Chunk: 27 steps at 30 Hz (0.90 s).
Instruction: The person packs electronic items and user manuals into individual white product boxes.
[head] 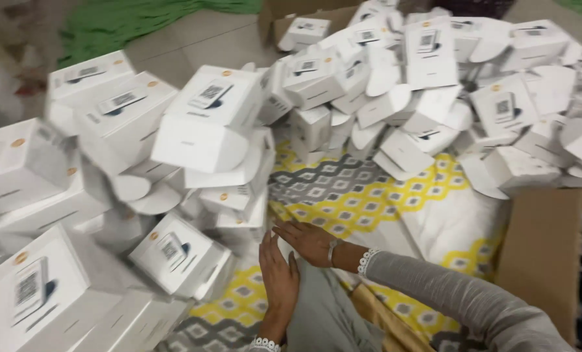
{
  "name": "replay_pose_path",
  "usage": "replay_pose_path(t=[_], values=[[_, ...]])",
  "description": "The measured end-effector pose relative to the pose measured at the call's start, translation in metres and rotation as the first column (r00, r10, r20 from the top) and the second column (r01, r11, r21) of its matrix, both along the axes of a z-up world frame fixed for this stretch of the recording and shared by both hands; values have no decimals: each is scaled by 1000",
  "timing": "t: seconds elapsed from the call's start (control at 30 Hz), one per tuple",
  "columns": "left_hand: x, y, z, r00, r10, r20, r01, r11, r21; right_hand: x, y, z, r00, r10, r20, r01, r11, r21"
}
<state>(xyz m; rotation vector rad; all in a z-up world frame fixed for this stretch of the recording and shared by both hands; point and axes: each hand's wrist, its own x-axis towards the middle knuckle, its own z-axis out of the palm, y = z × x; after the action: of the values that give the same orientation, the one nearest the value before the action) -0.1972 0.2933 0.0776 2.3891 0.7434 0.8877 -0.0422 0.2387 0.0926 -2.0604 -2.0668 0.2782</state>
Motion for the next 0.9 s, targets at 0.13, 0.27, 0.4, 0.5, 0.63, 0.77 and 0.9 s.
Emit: replay_pose_path(t=[0.13, 0.27, 0.4, 0.5, 0.63, 0.77, 0.9], values=[[73, -55, -8, 961, -263, -85, 253, 961, -113, 119, -93, -18, 922, 43, 386, -33, 999, -34], [159, -111, -3, 849, -502, -166, 495, 865, -83, 234, -191, 9, 826, -166, 539, 394, 854, -340], [246, -149, -10, 757, -615, -223, 631, 776, 0, 316, -267, 8, 646, -526, 553, 743, 598, -300], [315, -163, -25, 738, -608, -292, 625, 779, -44, 353, -305, 15, 559, -700, 445, 829, 466, -308], [421, -130, -90, 740, -525, -420, 540, 836, -96, 394, -315, -22, 508, -828, 239, 833, 400, -382], [497, -70, -129, 893, -285, -347, 279, 958, -70, 435, -286, -99, 462, -874, -152, 812, 485, -325], [547, -8, -174, 967, -181, -182, 130, 957, -258, 440, -238, -118, 335, -875, -348, 825, 451, -339]])
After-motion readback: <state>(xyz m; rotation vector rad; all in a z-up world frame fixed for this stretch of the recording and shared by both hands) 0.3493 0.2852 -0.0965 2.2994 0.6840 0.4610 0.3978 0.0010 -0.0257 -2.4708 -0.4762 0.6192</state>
